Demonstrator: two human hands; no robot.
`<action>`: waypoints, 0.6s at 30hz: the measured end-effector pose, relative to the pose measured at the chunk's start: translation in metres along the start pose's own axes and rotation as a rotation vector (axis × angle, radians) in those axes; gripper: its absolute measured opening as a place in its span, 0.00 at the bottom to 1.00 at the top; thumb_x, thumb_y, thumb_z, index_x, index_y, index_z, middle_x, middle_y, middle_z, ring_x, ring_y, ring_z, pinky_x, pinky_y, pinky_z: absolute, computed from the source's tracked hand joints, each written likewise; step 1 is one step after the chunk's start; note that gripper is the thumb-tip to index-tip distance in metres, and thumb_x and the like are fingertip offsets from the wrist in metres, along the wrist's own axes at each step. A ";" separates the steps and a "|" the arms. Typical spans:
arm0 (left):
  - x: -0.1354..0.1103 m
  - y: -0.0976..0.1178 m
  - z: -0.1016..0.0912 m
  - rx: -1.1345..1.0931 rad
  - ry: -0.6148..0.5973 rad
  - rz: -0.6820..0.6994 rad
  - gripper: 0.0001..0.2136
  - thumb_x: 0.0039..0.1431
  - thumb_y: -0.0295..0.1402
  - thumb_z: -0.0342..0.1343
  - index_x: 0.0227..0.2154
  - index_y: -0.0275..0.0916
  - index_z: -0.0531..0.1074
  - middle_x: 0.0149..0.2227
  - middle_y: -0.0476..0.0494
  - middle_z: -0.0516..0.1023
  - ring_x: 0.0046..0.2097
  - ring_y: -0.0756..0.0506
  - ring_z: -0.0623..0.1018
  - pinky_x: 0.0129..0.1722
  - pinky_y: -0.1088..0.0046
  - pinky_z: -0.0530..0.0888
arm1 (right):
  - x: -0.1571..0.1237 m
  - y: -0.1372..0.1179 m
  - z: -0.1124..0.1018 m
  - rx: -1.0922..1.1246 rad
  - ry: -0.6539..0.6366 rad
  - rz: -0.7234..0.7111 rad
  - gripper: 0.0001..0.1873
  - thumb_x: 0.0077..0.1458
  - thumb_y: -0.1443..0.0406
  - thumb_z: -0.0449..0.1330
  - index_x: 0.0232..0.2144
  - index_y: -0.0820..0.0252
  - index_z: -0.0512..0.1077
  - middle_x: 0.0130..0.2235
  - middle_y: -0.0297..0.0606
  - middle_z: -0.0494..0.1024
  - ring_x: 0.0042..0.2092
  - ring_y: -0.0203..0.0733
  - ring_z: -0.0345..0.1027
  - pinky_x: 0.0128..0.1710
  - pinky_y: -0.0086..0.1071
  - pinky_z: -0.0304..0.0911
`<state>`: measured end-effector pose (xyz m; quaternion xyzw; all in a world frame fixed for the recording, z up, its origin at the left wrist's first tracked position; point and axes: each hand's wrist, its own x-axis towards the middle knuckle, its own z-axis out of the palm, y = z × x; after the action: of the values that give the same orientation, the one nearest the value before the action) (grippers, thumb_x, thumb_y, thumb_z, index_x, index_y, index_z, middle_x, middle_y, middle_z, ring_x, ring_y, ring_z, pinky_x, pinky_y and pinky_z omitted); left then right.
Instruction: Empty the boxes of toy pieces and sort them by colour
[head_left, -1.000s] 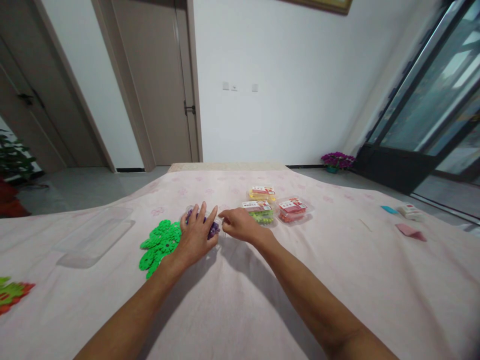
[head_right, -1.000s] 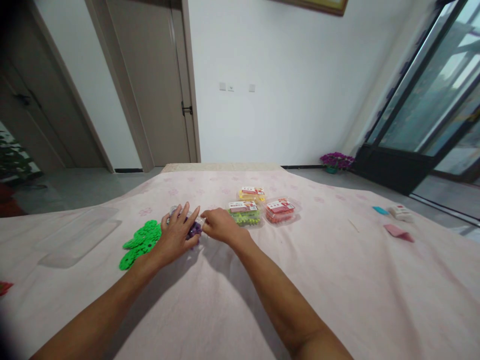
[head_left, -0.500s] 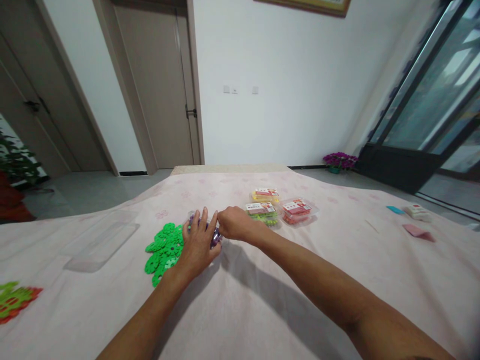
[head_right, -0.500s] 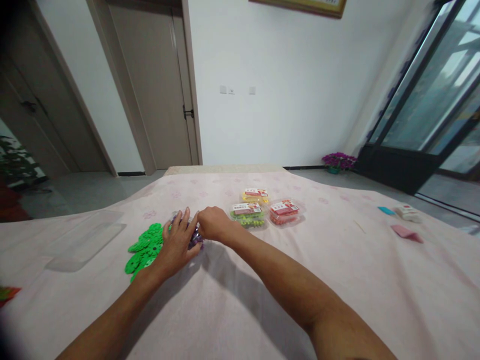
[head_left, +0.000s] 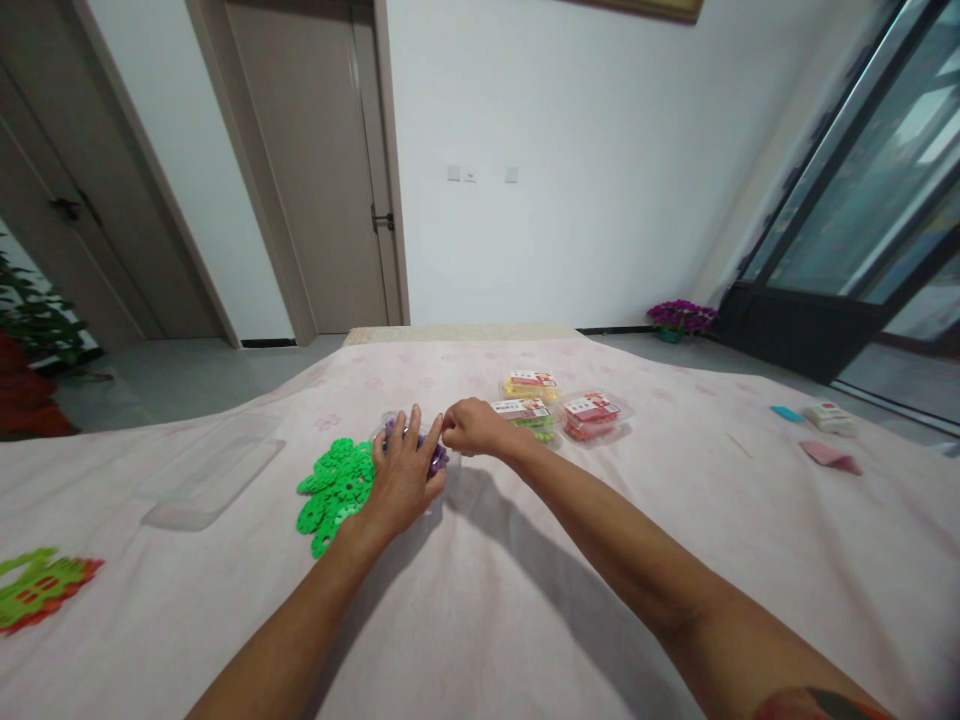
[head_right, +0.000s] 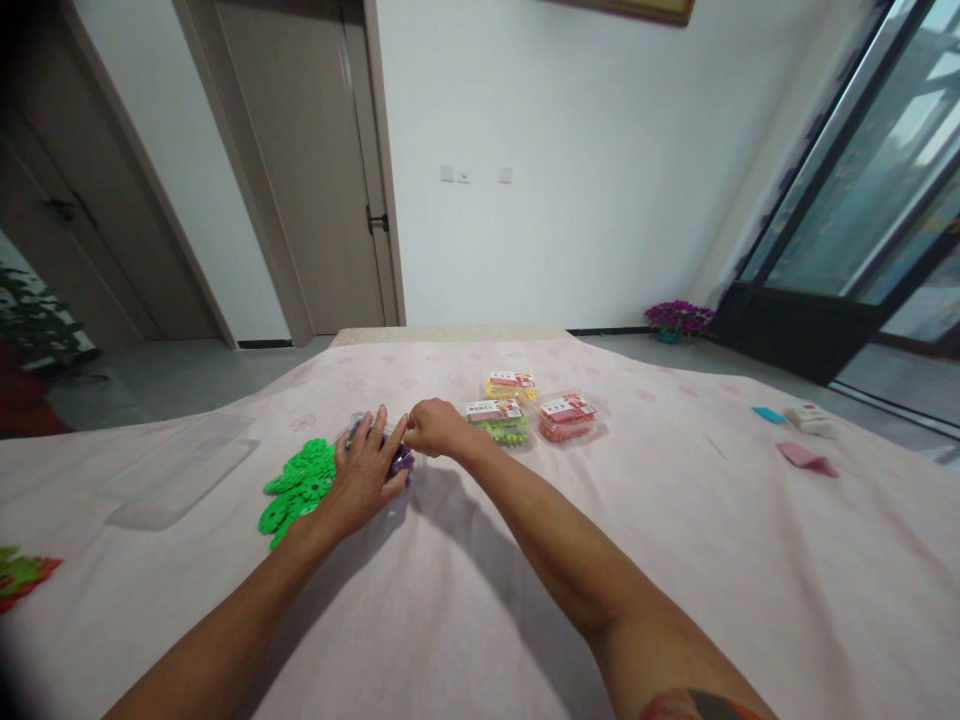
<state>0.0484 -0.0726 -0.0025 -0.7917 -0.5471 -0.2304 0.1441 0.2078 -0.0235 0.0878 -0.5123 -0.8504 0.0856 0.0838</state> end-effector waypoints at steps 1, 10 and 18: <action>0.000 0.000 0.000 0.003 0.002 0.000 0.33 0.60 0.35 0.56 0.69 0.46 0.58 0.72 0.31 0.55 0.70 0.29 0.56 0.63 0.43 0.55 | 0.000 0.001 -0.001 0.039 -0.020 0.011 0.12 0.53 0.65 0.58 0.29 0.63 0.82 0.26 0.42 0.82 0.31 0.41 0.77 0.31 0.26 0.61; 0.004 0.001 0.000 0.006 -0.016 0.012 0.31 0.60 0.35 0.57 0.67 0.47 0.62 0.71 0.31 0.57 0.69 0.29 0.58 0.62 0.44 0.57 | 0.002 0.014 0.000 0.325 -0.088 0.065 0.11 0.51 0.67 0.57 0.27 0.65 0.79 0.22 0.38 0.79 0.23 0.35 0.73 0.25 0.23 0.62; -0.004 0.003 0.005 0.009 0.122 0.062 0.26 0.63 0.33 0.55 0.64 0.45 0.66 0.69 0.33 0.61 0.68 0.31 0.61 0.62 0.46 0.58 | -0.010 0.015 0.005 0.316 0.011 0.101 0.11 0.52 0.67 0.59 0.30 0.62 0.82 0.21 0.36 0.79 0.26 0.36 0.75 0.28 0.23 0.63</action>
<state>0.0508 -0.0740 -0.0085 -0.7920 -0.5137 -0.2711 0.1878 0.2241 -0.0258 0.0794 -0.5350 -0.7992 0.2197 0.1637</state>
